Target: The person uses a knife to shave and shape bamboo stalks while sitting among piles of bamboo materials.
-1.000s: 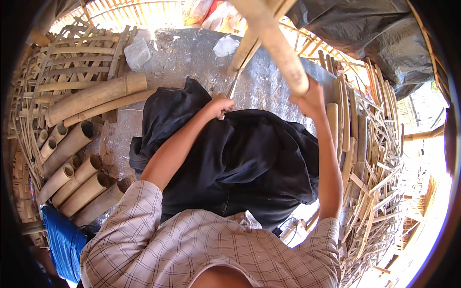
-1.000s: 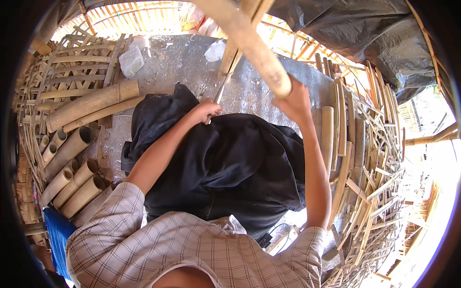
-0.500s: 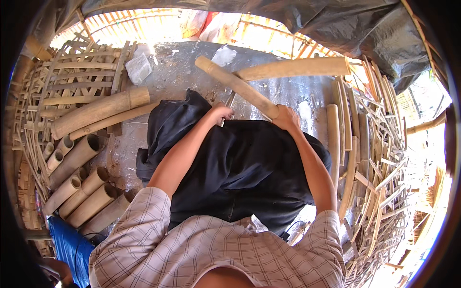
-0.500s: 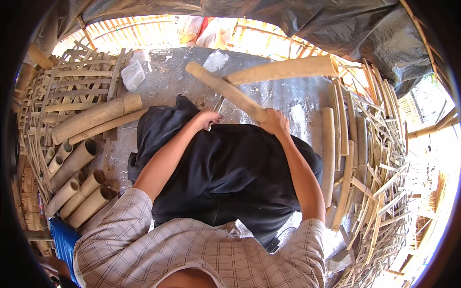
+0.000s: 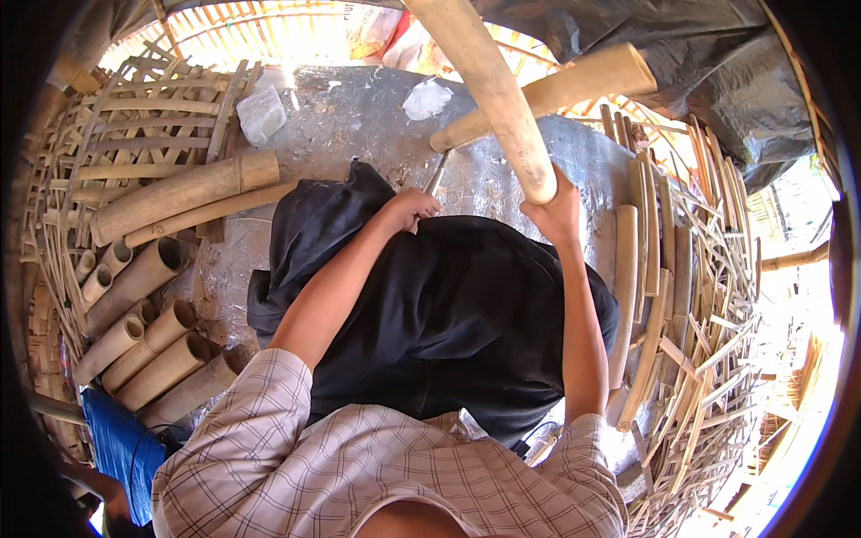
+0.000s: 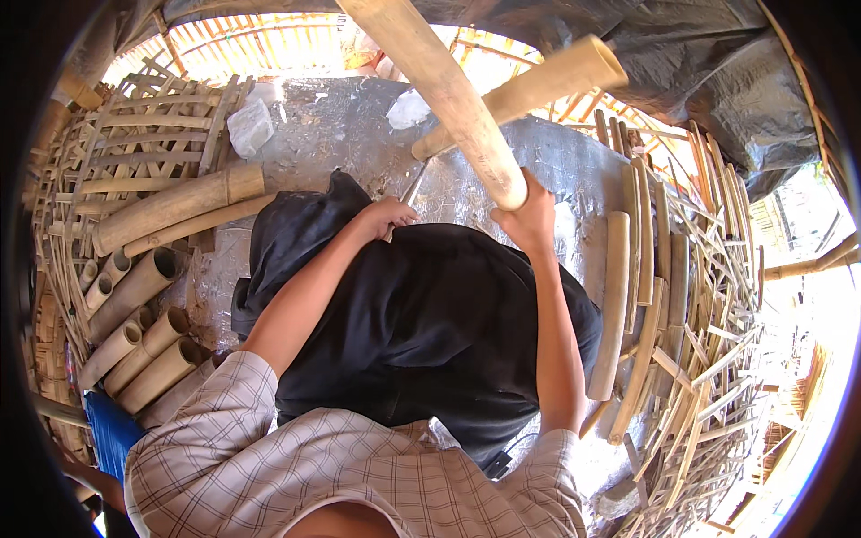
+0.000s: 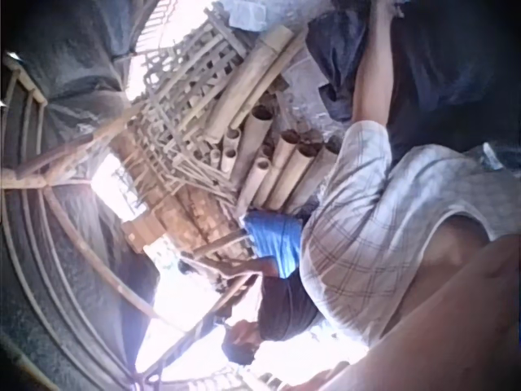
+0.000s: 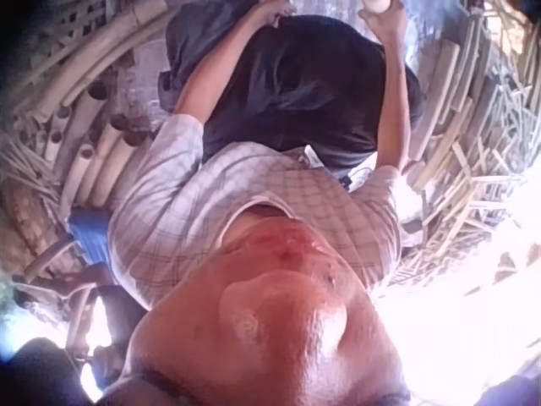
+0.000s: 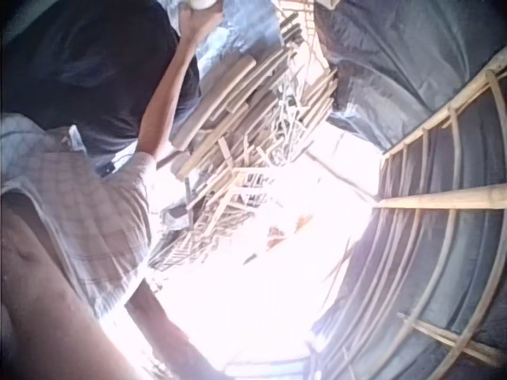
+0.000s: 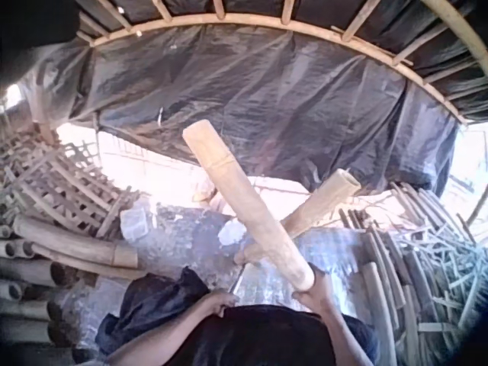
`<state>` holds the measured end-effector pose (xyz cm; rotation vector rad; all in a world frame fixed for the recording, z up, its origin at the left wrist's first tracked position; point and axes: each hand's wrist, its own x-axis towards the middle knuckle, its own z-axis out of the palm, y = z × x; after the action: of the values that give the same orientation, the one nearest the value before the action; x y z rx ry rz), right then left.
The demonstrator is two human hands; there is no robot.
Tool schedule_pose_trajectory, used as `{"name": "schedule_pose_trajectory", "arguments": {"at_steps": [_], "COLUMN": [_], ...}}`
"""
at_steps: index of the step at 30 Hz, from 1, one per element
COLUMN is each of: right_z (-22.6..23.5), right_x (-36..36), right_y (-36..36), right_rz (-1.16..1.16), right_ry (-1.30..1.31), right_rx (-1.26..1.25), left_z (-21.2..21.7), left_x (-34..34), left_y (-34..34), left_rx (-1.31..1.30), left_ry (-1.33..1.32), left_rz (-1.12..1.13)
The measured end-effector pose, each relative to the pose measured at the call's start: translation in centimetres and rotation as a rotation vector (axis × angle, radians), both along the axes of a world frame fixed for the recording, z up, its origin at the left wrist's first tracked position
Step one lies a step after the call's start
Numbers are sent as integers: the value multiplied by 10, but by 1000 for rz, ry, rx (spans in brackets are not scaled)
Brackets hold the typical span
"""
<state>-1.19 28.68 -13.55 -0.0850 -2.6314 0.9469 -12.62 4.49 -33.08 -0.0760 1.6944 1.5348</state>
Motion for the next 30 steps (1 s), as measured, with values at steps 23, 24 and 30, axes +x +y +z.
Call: {"name": "schedule_pose_trajectory", "arguments": {"at_steps": [23,24,30], "right_z": [-145,-142,-93], "right_x": [-45,-41,-26], "right_y": [22,24,-1], "right_rz": [-29,-59,-108], "right_ry": [-641,-660,-573], "right_rx": [239,211,234], "left_z": [8,10,13], "left_x": [-15,-13,-12], "left_y": [-10,-5,1], "left_rx": [11,-10,-158], "left_ry": [-176,-160,-47], "left_rz": [22,13,-10]}}
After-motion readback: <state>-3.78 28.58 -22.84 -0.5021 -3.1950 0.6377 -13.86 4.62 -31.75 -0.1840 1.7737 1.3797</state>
